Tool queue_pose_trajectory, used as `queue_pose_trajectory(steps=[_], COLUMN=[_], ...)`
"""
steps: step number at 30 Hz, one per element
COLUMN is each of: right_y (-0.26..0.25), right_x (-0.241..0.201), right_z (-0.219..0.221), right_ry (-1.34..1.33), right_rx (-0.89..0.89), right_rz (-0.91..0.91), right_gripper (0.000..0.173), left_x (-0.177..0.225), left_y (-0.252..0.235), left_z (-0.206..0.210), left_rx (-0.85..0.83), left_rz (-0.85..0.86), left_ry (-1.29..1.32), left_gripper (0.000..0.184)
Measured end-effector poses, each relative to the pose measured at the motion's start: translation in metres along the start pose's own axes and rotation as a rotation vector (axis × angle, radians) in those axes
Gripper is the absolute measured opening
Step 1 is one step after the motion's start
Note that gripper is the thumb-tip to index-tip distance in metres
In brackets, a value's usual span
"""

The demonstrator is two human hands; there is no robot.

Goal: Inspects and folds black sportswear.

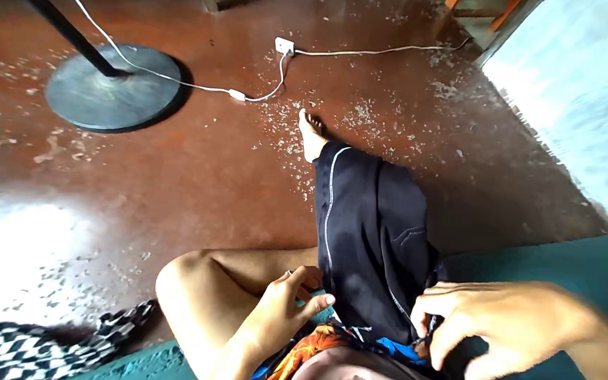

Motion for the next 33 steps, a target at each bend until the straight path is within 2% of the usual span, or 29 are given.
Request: queue_pose_trajectory(steps=[3, 6, 7, 9, 11, 14, 18, 20, 24, 25, 29, 33], right_y=[0.004, 0.004, 0.002, -0.004, -0.010, -0.010, -0.010, -0.009, -0.011, -0.011, -0.002, 0.017], right_x=[-0.006, -0.004, -0.003, 0.000, 0.007, 0.017, 0.022, 0.022, 0.028, 0.031, 0.039, 0.029], right_z=[-0.010, -0.020, -0.019, -0.014, -0.008, -0.002, 0.002, 0.001, -0.003, -0.003, -0.005, -0.022], right_ry=[0.073, 0.259, 0.297, 0.296, 0.275, 0.345, 0.397, 0.380, 0.326, 0.274, 0.045, -0.107], right_rx=[0.260, 0.593, 0.623, 0.566, 0.528, 0.645, 0.727, 0.769, 0.793, 0.781, 0.793, 0.886], right_rz=[0.029, 0.285, 0.402, 0.627, 0.740, 0.701, 0.664, 0.664, 0.826, 0.830, 0.649, 0.596], right_gripper=[0.028, 0.035, 0.041, 0.051, 0.050, 0.022, 0.020, 0.027, 0.067, 0.067, 0.040, 0.024], left_x=[-0.017, -0.034, -0.034, -0.032, -0.029, -0.024, -0.023, -0.022, -0.020, -0.018, -0.017, -0.017], left_y=[-0.012, -0.018, -0.019, -0.019, -0.018, -0.010, 0.003, 0.009, 0.016, 0.017, 0.019, 0.025], left_z=[0.015, 0.036, 0.041, 0.046, 0.044, 0.031, 0.019, 0.016, 0.014, 0.014, 0.006, -0.006], left_rx=[-0.287, -0.362, -0.332, -0.262, -0.203, -0.148, -0.021, 0.021, 0.121, 0.153, 0.260, 0.342], left_rz=[-0.259, -0.304, -0.280, -0.215, -0.183, -0.181, -0.134, -0.099, -0.019, 0.001, 0.118, 0.172], left_ry=[0.184, 0.344, 0.389, 0.465, 0.509, 0.540, 0.663, 0.753, 0.934, 0.973, 1.052, 1.028], left_gripper=[0.059, 0.053, 0.049, 0.036, 0.026, 0.022, 0.021, 0.023, 0.026, 0.026, 0.021, 0.020])
Point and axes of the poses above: each hand's wrist, its own y-axis away from the middle knuckle, its own z-axis out of the palm, x = y × z, the point moved 2 cm from there along -y, towards the middle knuckle, and after that the axes turned 4 degrees about y, right-handed, at the moved point
